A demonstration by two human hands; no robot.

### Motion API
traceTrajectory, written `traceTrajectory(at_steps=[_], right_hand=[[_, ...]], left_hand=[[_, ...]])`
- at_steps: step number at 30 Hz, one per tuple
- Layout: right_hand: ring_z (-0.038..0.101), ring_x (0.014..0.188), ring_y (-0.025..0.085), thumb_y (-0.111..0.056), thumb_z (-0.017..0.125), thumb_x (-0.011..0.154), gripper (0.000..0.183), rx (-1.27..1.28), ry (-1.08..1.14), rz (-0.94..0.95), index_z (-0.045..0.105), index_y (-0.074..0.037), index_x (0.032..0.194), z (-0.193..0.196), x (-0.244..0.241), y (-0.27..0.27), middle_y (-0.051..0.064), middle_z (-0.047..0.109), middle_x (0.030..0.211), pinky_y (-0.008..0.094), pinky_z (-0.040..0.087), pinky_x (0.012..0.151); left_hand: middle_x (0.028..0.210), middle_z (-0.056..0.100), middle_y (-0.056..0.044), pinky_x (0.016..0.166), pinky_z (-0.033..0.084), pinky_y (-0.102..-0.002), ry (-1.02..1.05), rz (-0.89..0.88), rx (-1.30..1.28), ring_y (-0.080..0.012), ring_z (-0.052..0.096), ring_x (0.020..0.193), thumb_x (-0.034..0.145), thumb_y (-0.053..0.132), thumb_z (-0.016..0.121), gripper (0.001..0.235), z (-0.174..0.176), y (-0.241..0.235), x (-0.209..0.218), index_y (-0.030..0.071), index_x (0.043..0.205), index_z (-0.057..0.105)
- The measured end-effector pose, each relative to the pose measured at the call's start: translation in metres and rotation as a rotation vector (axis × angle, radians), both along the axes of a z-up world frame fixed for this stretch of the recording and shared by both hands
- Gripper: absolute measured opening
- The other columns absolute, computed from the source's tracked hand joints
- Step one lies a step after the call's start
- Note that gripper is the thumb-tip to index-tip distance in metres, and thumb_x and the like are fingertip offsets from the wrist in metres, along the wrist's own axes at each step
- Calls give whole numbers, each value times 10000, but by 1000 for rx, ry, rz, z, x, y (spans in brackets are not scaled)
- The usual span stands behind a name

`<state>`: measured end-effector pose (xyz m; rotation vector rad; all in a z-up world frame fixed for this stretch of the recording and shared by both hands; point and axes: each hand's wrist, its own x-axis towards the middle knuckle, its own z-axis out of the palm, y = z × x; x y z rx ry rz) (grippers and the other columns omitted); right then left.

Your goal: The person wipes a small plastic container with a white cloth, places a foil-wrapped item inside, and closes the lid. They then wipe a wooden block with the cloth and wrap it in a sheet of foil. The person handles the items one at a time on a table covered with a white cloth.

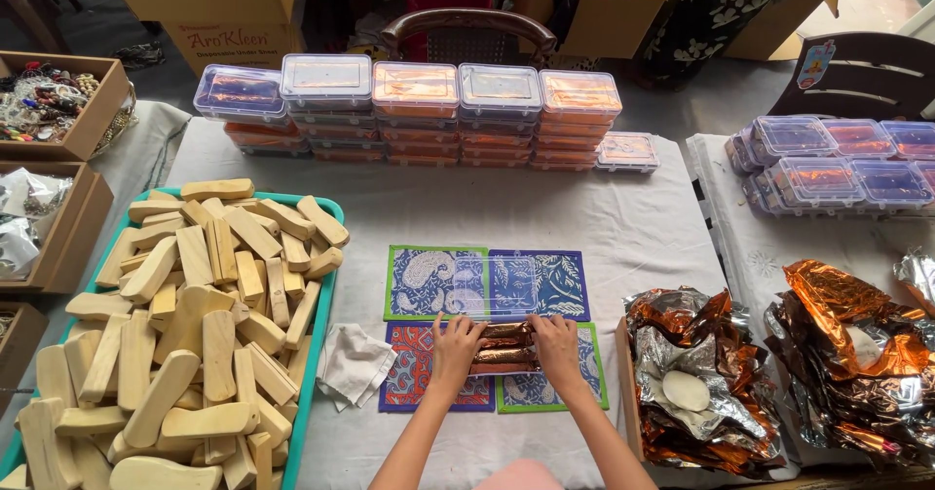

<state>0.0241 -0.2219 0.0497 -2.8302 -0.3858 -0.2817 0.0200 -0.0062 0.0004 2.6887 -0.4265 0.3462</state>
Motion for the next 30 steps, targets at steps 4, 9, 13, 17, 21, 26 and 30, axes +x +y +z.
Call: traceTrajectory(at_steps=[4,9,13,17,21,26,30], right_hand=[[633,900,247,-22,691,840,415,75,108,-55,666,-135,1238,-3,3,-3,31,739,951,401,428,858],[653,915,232,41,661,808,435,66,169,-84,683,-158,1194,-16,21,-5,7,746,941,403,430,859],[645,952,222,31,669,781,423,-21,148,-101,676,-159,1159,-19,23,4,8,719,938,405,436,847],[624,940,238,30,654,785,451,-69,29,-104,667,-145,1200,-18,6,9,25,709,970,404,445,808],[614,900,233,35,631,831,496,40,2,-131,673,-153,1289,-26,1,2,41,710,926,386,456,818],[613,910,220,-5,666,860,429,121,80,-147,690,-174,1253,-13,7,3,1,741,914,390,451,848],[585,1042,236,-42,738,803,447,96,-9,-172,673,-162,1229,-23,4,10,5,730,918,415,430,927]], left_hand=[[1028,712,-9,1135,271,-560,-40,-10,1,-244,555,1200,895,270,724,375,-5,9,-5,169,1256,710],[1075,745,27,1159,270,-541,-73,6,76,-210,556,1233,847,82,717,419,-7,14,-4,190,1252,716],[1062,744,-3,1168,251,-532,88,64,-33,-232,547,1233,808,126,787,364,2,7,-1,152,1164,714],[1044,749,-9,1168,252,-520,75,107,-80,-236,553,1215,789,142,821,348,0,4,3,138,1119,712],[997,763,1,1159,259,-525,27,113,-69,-230,563,1199,783,136,824,335,1,7,6,139,1094,702],[971,760,-1,1164,269,-520,32,101,-33,-225,577,1185,783,131,826,317,8,10,5,154,1067,687],[939,744,-8,1139,286,-534,-17,97,-7,-250,584,1158,783,102,794,214,10,12,1,125,958,674]])
